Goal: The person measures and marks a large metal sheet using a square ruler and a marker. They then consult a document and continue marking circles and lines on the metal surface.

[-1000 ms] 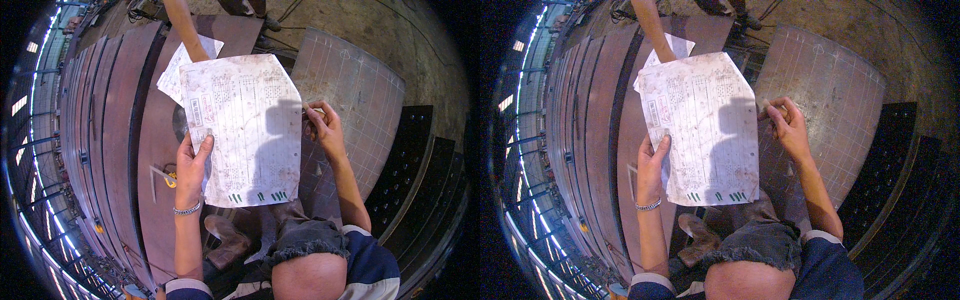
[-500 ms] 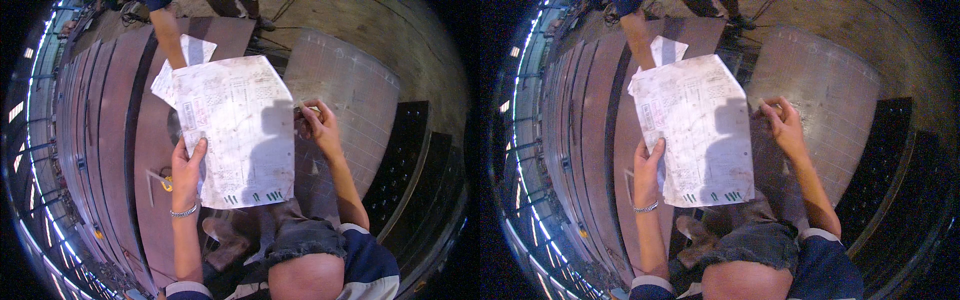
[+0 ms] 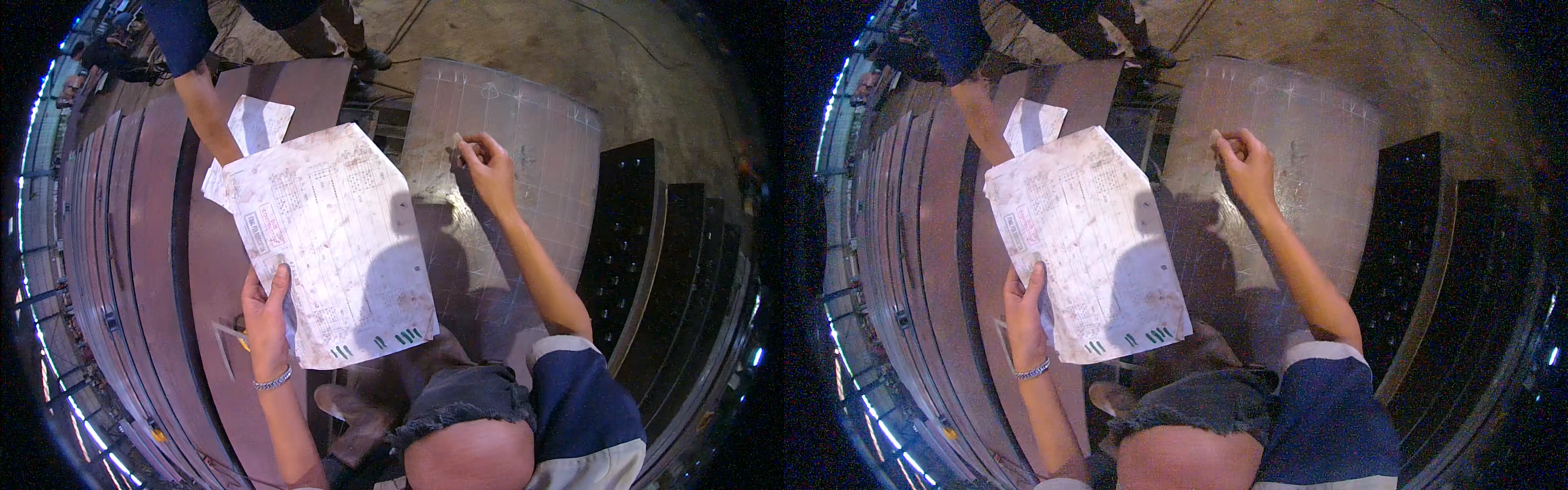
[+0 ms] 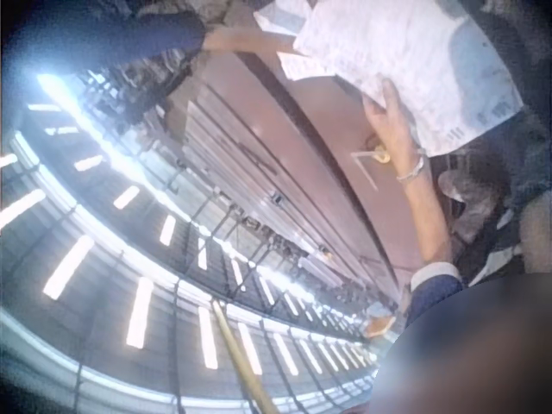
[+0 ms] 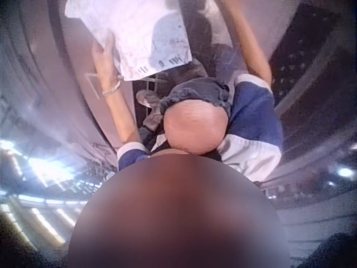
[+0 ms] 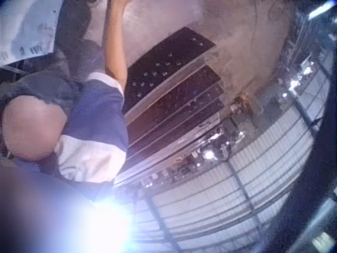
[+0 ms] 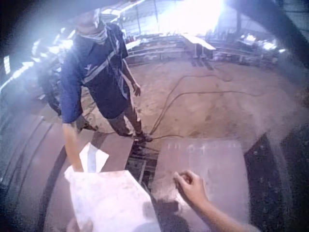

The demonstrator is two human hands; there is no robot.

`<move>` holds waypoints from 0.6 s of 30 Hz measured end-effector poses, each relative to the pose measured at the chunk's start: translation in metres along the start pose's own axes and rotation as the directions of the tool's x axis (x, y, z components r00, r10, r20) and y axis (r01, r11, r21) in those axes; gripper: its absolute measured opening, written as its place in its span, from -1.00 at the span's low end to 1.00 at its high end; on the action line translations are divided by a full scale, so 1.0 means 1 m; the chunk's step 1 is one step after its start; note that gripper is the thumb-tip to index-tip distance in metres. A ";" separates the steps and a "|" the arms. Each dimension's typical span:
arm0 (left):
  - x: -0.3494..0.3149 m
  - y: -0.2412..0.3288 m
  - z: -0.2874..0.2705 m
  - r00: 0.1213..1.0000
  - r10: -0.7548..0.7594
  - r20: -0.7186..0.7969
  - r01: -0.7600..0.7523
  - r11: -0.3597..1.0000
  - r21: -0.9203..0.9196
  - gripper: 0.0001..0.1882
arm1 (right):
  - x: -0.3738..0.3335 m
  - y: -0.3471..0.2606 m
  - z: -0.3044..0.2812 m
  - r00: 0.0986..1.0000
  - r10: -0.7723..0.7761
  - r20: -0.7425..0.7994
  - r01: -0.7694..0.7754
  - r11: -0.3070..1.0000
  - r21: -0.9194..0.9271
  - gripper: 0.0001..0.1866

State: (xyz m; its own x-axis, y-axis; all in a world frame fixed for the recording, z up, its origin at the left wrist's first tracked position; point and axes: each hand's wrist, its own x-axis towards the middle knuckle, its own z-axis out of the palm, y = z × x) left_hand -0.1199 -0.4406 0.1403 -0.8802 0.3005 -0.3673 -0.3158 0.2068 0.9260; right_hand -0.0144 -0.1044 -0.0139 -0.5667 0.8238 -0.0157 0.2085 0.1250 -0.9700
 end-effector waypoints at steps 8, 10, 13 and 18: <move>-0.001 0.002 0.001 0.999 0.000 -0.036 0.002 0.997 0.079 -0.58 | 0.031 0.032 -0.001 0.998 -0.024 -0.064 0.005 0.959 -0.284 -0.67; -0.002 0.003 0.000 0.999 -0.010 -0.040 0.013 0.998 0.068 -0.58 | 0.030 0.044 0.001 0.995 -0.057 -0.078 0.034 0.963 -0.266 -0.66; -0.002 0.001 -0.001 0.999 -0.017 -0.036 0.018 0.999 0.033 -0.58 | 0.035 0.055 0.000 0.997 0.023 -0.079 -0.043 0.967 -0.252 -0.66; 0.000 -0.002 -0.003 0.999 -0.022 -0.047 0.023 0.999 0.029 -0.58 | 0.039 0.060 -0.002 0.997 0.004 -0.083 -0.027 0.959 -0.281 -0.68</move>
State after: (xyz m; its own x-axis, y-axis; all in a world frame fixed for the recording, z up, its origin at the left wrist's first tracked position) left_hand -0.1200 -0.4438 0.1390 -0.8887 0.2519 -0.3832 -0.3259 0.2409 0.9142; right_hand -0.0222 -0.0639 -0.0725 -0.4981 0.8671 0.0006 0.4397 0.2532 -0.8618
